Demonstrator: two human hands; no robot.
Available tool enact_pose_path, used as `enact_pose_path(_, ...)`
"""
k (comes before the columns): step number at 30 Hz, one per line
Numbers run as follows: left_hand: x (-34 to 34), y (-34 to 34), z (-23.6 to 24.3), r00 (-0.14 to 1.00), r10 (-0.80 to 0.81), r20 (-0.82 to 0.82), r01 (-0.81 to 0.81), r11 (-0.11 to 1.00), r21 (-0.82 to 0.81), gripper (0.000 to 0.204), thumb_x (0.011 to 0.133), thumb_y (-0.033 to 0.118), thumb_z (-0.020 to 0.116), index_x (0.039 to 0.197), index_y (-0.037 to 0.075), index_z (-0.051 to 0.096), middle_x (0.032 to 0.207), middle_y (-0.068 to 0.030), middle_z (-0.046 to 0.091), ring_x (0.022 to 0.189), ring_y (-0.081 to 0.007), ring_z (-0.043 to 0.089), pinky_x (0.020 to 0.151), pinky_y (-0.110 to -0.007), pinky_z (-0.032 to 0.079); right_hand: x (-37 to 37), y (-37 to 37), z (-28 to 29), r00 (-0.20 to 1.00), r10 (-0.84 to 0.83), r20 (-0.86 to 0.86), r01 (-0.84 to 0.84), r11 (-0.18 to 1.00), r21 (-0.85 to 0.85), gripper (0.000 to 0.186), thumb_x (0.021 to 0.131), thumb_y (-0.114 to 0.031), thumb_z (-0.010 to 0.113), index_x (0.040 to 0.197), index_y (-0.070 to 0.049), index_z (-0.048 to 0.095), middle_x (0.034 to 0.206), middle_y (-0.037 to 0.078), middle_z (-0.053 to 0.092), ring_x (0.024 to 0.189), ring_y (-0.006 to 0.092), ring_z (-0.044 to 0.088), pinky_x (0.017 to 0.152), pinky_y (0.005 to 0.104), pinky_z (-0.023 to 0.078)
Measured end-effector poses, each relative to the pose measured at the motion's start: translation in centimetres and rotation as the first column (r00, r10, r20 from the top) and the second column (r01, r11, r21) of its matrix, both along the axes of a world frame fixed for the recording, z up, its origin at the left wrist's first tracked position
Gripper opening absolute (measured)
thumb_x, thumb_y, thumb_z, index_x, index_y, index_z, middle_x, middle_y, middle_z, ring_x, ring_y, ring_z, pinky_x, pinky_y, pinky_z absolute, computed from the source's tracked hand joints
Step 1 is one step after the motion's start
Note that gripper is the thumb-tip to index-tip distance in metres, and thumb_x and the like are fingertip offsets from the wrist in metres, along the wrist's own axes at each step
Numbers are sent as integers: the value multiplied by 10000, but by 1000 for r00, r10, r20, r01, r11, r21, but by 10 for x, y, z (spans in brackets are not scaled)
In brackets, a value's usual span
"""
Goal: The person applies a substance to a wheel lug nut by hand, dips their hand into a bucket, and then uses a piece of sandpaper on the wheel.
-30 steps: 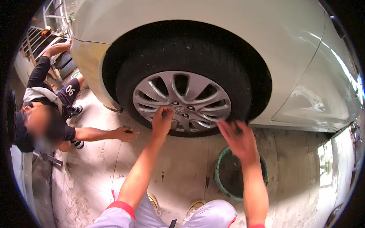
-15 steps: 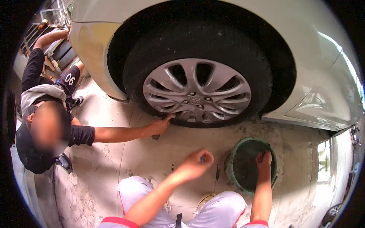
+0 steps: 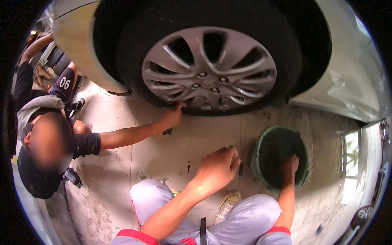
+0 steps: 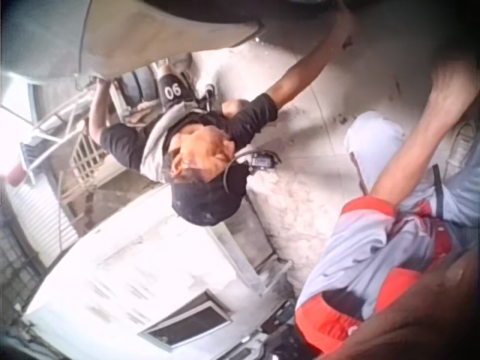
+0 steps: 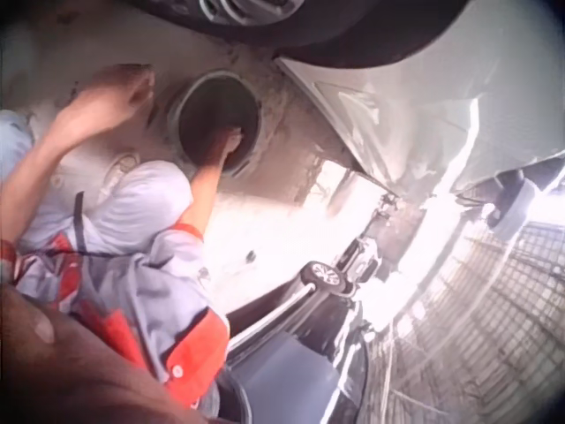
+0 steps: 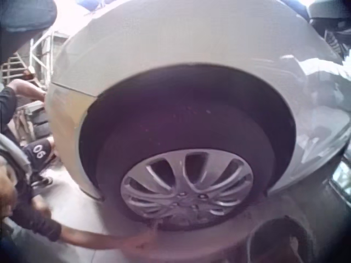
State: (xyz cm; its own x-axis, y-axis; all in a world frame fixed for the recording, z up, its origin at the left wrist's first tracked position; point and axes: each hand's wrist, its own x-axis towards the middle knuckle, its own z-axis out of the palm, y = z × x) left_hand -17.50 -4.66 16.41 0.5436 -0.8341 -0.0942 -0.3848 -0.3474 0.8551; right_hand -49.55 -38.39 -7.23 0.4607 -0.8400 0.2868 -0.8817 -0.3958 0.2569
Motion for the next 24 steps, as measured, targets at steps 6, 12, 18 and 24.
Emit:
enact_pose_path(6, -3, 6, -26, 965, -174, 197, 106, 943, 315, 229, 822, 186, 596, 955, 13, 528, 858, -193, 612, 773, -395, 621, 674, -481, 505, 213, 61, 182, 813, 567, 128, -497, 564, 660, 253, 797, -214, 596, 952, -16, 620, 965, 217, 620, 949, 402, 580, 836, 483, 466)
enact_pose_path(12, -4, 27, -4, 864, -404, 299, 258, 867, 425, 262, 806, 171, 621, 979, -2, 529, 849, -187, 610, 760, -377, 626, 659, -453, 508, 352, 153, 149, 689, 718, -100, -115, 245, 963, 689, 748, -84, 573, 1398, -107, 346, 771, 160, 638, 640, 245, 636, 590, 385, 528)
enact_pose_path(18, -6, 43, 17, 867, -397, 303, 218, 846, 487, 268, 817, 166, 626, 992, 3, 506, 832, -174, 596, 720, -359, 627, 629, -442, 505, 399, 226, 57, 762, 516, 391, -545, 185, 818, 823, 809, -32, 505, 1494, -281, 124, 922, 199, 644, 755, 320, 654, 680, 429, 532)
enact_pose_path(24, 1, 52, -17, 841, -455, 292, 147, 712, 686, 256, 821, 166, 631, 977, 8, 502, 821, -166, 588, 703, -348, 626, 611, -433, 498, 440, 243, 13, 742, 524, 417, -650, 411, 639, 694, 892, -97, 427, 1489, -299, 135, 968, 184, 652, 885, 331, 656, 755, 424, 530)
